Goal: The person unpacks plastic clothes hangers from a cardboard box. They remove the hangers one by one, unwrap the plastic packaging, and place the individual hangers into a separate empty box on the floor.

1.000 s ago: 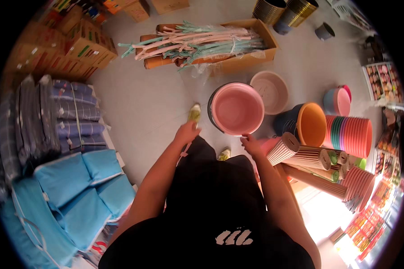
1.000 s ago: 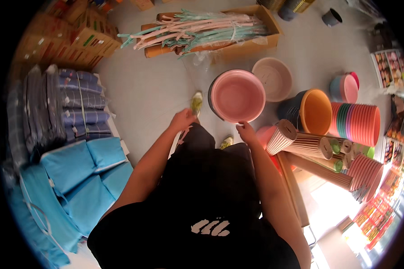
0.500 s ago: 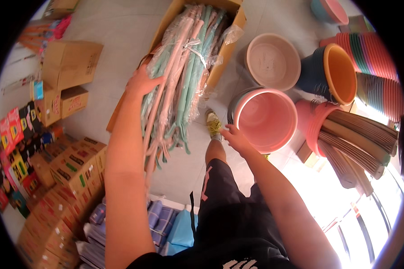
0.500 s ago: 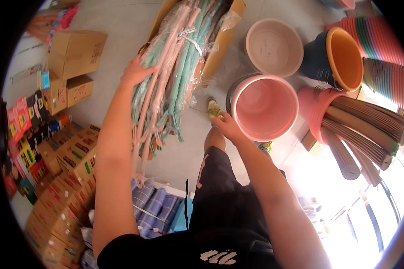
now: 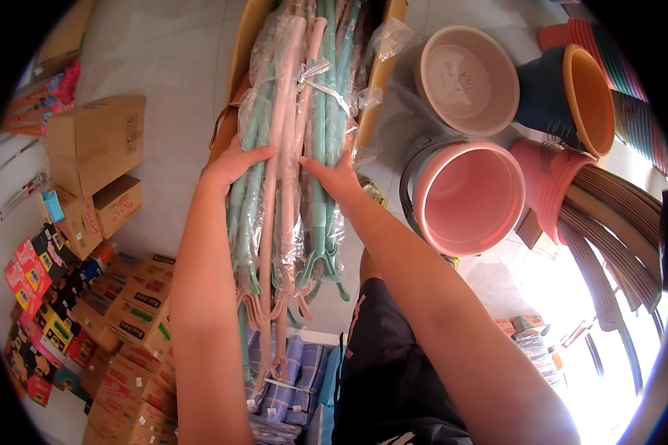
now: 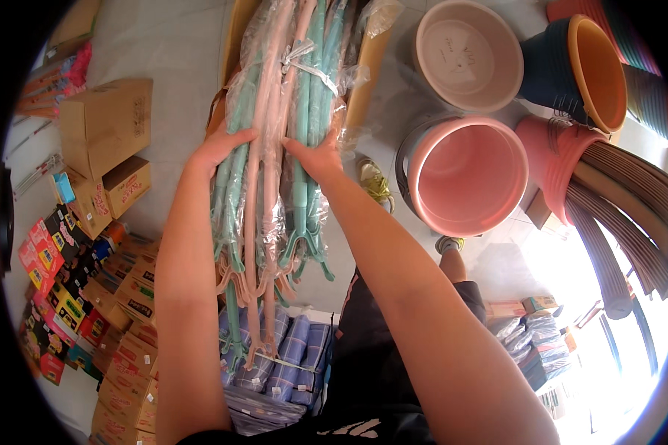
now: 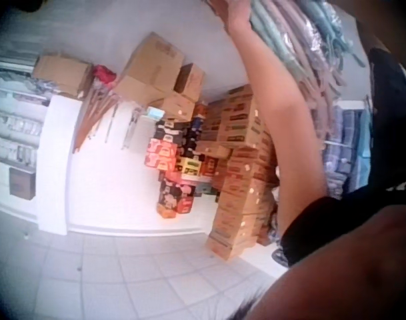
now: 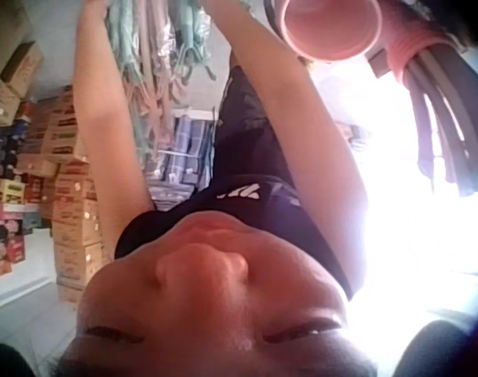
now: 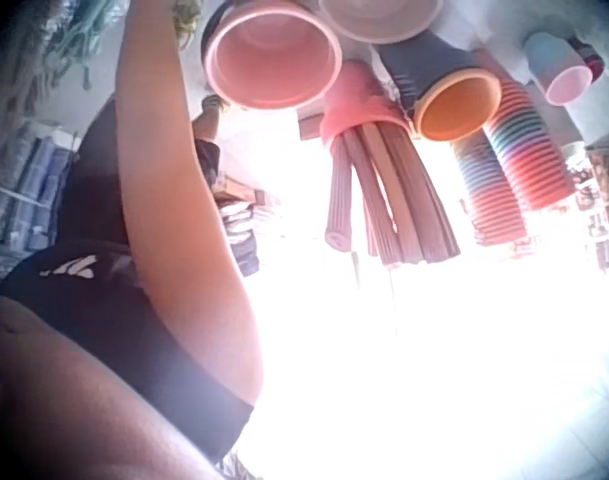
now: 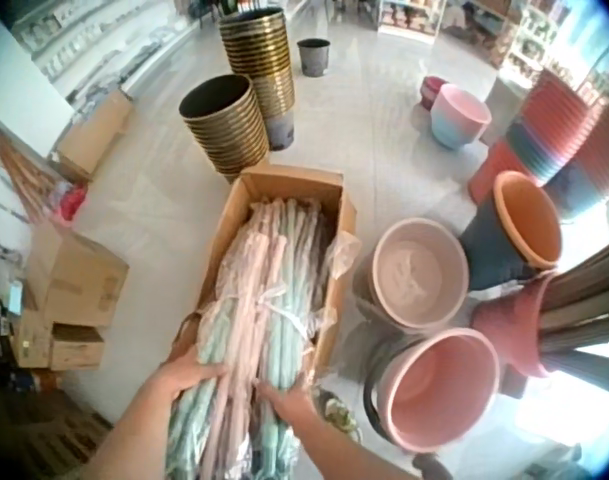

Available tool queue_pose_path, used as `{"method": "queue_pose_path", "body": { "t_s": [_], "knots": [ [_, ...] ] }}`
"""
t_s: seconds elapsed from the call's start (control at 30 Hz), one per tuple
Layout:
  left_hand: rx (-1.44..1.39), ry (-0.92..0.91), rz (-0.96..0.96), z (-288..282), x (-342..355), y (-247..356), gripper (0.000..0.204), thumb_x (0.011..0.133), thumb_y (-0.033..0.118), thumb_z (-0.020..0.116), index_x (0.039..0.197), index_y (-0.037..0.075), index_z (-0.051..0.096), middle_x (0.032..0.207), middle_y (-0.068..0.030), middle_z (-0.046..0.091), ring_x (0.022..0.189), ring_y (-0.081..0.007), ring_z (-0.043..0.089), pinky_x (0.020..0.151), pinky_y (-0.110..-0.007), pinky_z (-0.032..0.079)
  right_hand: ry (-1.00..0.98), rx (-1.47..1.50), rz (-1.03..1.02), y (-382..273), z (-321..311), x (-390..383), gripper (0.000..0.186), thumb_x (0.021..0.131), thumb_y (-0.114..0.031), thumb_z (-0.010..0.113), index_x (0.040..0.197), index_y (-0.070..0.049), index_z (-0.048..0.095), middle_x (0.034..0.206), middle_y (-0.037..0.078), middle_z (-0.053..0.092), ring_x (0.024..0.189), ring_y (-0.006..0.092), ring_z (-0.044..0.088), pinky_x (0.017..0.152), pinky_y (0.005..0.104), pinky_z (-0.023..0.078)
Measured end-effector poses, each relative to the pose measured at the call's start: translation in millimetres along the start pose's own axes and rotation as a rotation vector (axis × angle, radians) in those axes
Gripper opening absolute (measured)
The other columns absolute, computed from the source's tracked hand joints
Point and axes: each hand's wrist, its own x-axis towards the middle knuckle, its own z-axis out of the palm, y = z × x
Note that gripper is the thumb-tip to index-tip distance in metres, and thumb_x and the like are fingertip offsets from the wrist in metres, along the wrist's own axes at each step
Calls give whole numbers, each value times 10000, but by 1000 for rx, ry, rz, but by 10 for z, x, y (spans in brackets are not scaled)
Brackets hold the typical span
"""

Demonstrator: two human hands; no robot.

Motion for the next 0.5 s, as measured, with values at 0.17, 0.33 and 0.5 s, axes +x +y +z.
{"method": "queue_pose_path", "body": {
  "t_s": [0.17, 0.33, 0.5],
  "knots": [
    [71, -16, -72, -116, 65, 24, 932, 789, 440, 714, 1485, 72, 216, 1420, -131, 415, 1260, -259, 445, 1038, -379, 364, -6, -175, 152, 82, -69, 190, 1259, 578, -753, 668, 1493, -68, 142, 1457, 279, 251, 1371, 396, 256, 1062, 495, 330],
    [-84, -1, -99, -210, 248, -120, 1000, 763, 601, 671, 1477, 78, 205, 1475, -134, 328, 1329, -271, 358, 1075, -426, 310, 8, 4, 124, 35, -69, 229, 1170, 662, -678, 682, 1505, -98, 115, 1483, 221, 236, 1359, 360, 285, 1045, 489, 350],
    [-72, -105, -138, -375, 231, -86, 914, 835, 626, 565, 1487, 97, 204, 1478, -115, 327, 1333, -263, 348, 1084, -422, 300, -50, 177, 100, 231, -69, 364, 1118, 696, -669, 666, 1516, -161, 99, 1508, 201, 192, 1372, 356, 260, 1070, 495, 280]
  ]
}}
